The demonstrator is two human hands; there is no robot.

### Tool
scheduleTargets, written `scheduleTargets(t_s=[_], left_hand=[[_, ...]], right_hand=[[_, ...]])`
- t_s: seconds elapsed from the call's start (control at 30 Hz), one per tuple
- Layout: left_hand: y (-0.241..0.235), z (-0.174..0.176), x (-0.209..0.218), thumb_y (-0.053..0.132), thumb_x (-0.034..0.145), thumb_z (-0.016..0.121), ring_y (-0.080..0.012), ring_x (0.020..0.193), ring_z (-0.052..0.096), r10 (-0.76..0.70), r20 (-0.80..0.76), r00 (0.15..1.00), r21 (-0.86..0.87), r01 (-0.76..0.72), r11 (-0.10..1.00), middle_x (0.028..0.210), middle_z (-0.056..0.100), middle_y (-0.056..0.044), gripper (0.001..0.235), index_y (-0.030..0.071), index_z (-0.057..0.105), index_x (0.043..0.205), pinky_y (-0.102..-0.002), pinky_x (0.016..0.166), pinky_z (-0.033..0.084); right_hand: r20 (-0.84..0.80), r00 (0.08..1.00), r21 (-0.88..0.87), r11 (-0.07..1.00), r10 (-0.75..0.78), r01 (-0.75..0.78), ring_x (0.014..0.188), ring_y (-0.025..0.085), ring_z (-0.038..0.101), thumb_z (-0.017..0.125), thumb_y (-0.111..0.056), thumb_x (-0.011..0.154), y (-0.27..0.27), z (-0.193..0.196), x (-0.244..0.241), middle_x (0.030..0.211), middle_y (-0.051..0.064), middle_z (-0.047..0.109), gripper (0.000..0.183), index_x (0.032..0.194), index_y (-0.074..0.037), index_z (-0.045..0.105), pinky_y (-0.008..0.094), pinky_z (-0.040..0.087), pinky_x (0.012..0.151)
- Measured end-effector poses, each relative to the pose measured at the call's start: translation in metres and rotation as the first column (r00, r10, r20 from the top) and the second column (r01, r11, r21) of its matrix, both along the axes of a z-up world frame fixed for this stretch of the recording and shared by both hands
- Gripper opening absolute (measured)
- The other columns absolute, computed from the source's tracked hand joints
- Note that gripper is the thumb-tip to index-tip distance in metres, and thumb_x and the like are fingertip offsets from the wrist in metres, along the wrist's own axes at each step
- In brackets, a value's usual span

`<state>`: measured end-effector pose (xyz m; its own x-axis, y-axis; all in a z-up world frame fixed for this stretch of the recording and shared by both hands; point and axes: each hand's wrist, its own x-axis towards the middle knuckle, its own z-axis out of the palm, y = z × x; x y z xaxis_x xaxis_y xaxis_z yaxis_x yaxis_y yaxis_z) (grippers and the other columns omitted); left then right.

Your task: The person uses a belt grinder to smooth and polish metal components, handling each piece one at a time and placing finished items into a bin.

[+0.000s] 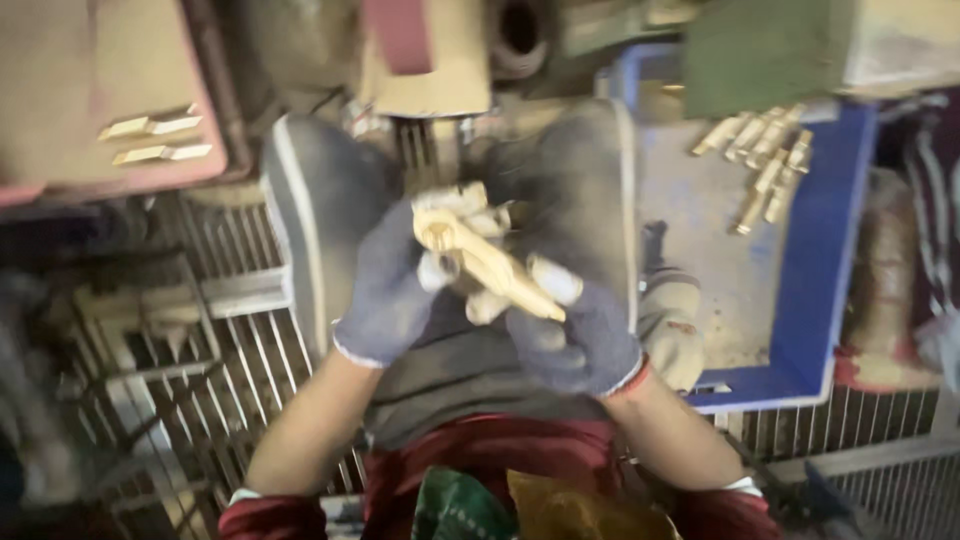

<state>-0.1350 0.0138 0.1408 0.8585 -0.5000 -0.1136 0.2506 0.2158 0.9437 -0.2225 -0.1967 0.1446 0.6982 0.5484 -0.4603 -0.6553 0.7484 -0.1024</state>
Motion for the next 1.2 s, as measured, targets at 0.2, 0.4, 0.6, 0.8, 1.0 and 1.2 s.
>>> scheduleTargets(t_s=[0.2, 0.4, 0.6, 0.8, 1.0, 1.2], left_hand=[[0.035, -0.012, 0.015, 0.06, 0.095, 0.071, -0.0231, 0.128, 0.066, 0.289, 0.071, 0.955, 0.095, -0.295, 0.951, 0.131, 0.068, -0.014, 0.081, -0.003, 0.05, 0.142, -0.036, 0.114, 0.054], [0.042, -0.026, 0.057, 0.048, 0.107, 0.067, -0.0211, 0.128, 0.066, 0.316, 0.149, 0.937, 0.033, -0.324, 0.945, 0.134, 0.066, -0.012, 0.059, 0.001, 0.051, 0.14, -0.034, 0.114, 0.056], [0.029, -0.062, 0.122, 0.024, 0.103, 0.071, -0.0196, 0.096, 0.069, 0.376, 0.234, 0.897, 0.294, -0.433, 0.852, 0.11, 0.065, -0.011, 0.033, 0.005, 0.061, 0.128, -0.034, 0.084, 0.058], [0.017, -0.1, 0.15, 0.018, 0.101, 0.075, -0.0179, 0.079, 0.069, 0.382, 0.291, 0.877, 0.528, -0.48, 0.701, 0.094, 0.071, -0.009, 0.023, 0.003, 0.065, 0.116, -0.034, 0.072, 0.057], [0.011, -0.11, 0.163, 0.011, 0.097, 0.065, -0.0153, 0.088, 0.074, 0.488, -0.136, 0.862, 0.279, -0.439, 0.854, 0.104, 0.073, -0.008, 0.021, 0.001, 0.064, 0.115, -0.031, 0.074, 0.065], [0.007, -0.097, 0.162, 0.015, 0.099, 0.062, -0.0139, 0.081, 0.071, 0.481, -0.255, 0.839, 0.256, -0.421, 0.87, 0.099, 0.071, -0.006, 0.02, 0.002, 0.067, 0.114, -0.03, 0.066, 0.062]], right_hand=[[0.474, 0.511, -0.794, 0.098, 0.717, 0.599, 0.103, 0.022, 0.072, 0.06, -0.022, 0.11, 0.044, 0.001, 0.06, 0.116, 0.01, 0.069, 0.037, 0.14, -0.001, 0.054, 0.032, 0.058, 0.089], [0.481, 0.732, -0.836, 0.504, 0.482, 0.217, 0.108, 0.017, 0.063, 0.056, -0.018, 0.106, 0.042, -0.016, 0.104, 0.12, 0.009, 0.067, 0.039, 0.139, 0.003, 0.055, 0.03, 0.052, 0.097], [0.505, 0.558, -0.861, 0.344, 0.658, 0.374, 0.098, 0.013, 0.058, 0.059, -0.021, 0.111, 0.033, -0.061, 0.162, 0.111, 0.001, 0.061, 0.026, 0.129, -0.002, 0.062, 0.025, 0.049, 0.086], [0.138, 0.892, -0.833, 0.538, 0.431, -0.131, 0.054, 0.002, 0.037, 0.061, -0.025, 0.102, 0.043, -0.062, 0.175, 0.076, -0.006, 0.05, 0.022, 0.114, -0.008, 0.068, 0.02, 0.027, 0.045], [0.063, 0.902, -0.769, 0.597, 0.428, -0.229, 0.049, 0.003, 0.034, 0.06, -0.029, 0.103, 0.039, -0.066, 0.187, 0.07, -0.007, 0.046, 0.023, 0.105, -0.008, 0.07, 0.021, 0.024, 0.04], [0.21, 0.905, -0.753, 0.652, 0.369, -0.091, 0.062, 0.004, 0.04, 0.061, -0.025, 0.105, 0.039, -0.07, 0.178, 0.08, -0.004, 0.05, 0.023, 0.108, -0.005, 0.071, 0.021, 0.031, 0.052]])
